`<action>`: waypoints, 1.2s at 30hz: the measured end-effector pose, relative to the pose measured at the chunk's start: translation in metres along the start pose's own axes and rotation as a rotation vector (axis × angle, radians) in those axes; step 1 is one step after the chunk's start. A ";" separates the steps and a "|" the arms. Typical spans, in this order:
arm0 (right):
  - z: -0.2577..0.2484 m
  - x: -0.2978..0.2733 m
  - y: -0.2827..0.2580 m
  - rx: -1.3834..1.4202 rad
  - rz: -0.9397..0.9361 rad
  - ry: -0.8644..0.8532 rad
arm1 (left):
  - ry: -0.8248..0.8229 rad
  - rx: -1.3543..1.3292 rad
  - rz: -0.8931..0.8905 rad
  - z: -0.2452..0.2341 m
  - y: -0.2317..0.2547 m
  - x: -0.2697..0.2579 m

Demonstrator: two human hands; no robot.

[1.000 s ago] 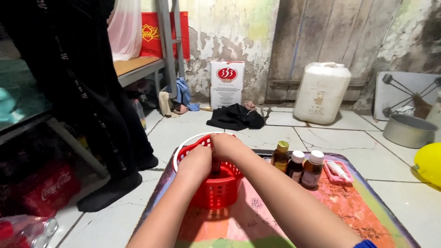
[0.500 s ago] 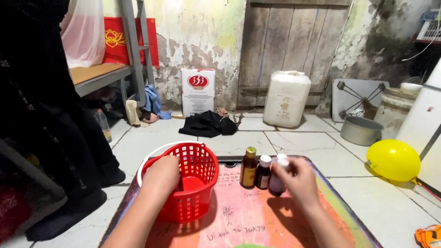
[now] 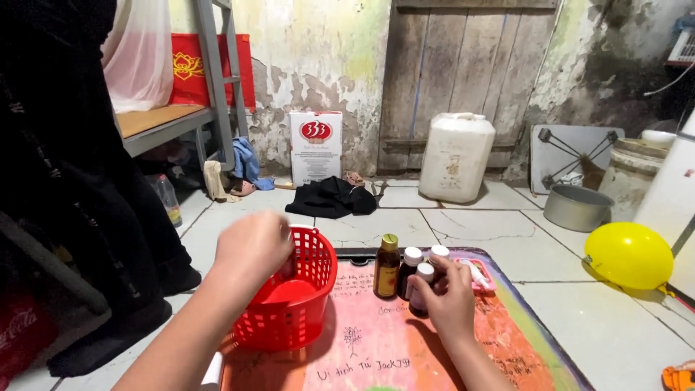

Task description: Organizing small bottles by picking them up from the floor and placing them into a red plastic basket.

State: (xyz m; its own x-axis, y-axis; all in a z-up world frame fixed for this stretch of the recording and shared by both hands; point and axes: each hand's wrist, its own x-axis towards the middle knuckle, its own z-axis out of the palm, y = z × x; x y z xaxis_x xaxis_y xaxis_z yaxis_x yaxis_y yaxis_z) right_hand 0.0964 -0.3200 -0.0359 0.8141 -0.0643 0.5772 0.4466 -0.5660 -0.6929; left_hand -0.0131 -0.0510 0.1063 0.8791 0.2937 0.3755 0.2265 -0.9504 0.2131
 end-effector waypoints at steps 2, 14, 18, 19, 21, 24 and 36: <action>-0.004 -0.002 -0.002 0.083 -0.018 0.067 | 0.128 -0.133 0.072 -0.021 0.027 -0.008; -0.007 0.004 0.014 0.256 0.107 0.172 | 0.093 -0.370 0.488 0.116 0.126 -0.016; -0.011 0.000 0.003 0.362 0.179 0.144 | 0.161 -0.328 0.516 0.143 0.130 -0.013; -0.010 0.001 0.002 0.363 0.177 0.146 | 0.163 -0.327 0.517 0.145 0.129 -0.012; -0.009 -0.001 0.003 0.261 0.114 0.113 | 0.182 -0.324 0.524 0.150 0.128 -0.012; -0.005 -0.002 0.008 0.248 0.024 0.109 | 0.179 -0.296 0.546 0.150 0.124 -0.008; -0.008 -0.005 -0.005 -0.024 -0.010 0.050 | 0.089 -0.234 -0.061 0.005 0.001 0.007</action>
State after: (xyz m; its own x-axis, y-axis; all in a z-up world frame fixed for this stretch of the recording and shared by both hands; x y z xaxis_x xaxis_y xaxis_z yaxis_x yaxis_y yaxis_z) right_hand 0.0871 -0.3235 -0.0321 0.7898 -0.0994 0.6053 0.4448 -0.5867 -0.6767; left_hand -0.0050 -0.0504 0.1045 0.8240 0.3678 0.4311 0.1661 -0.8841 0.4369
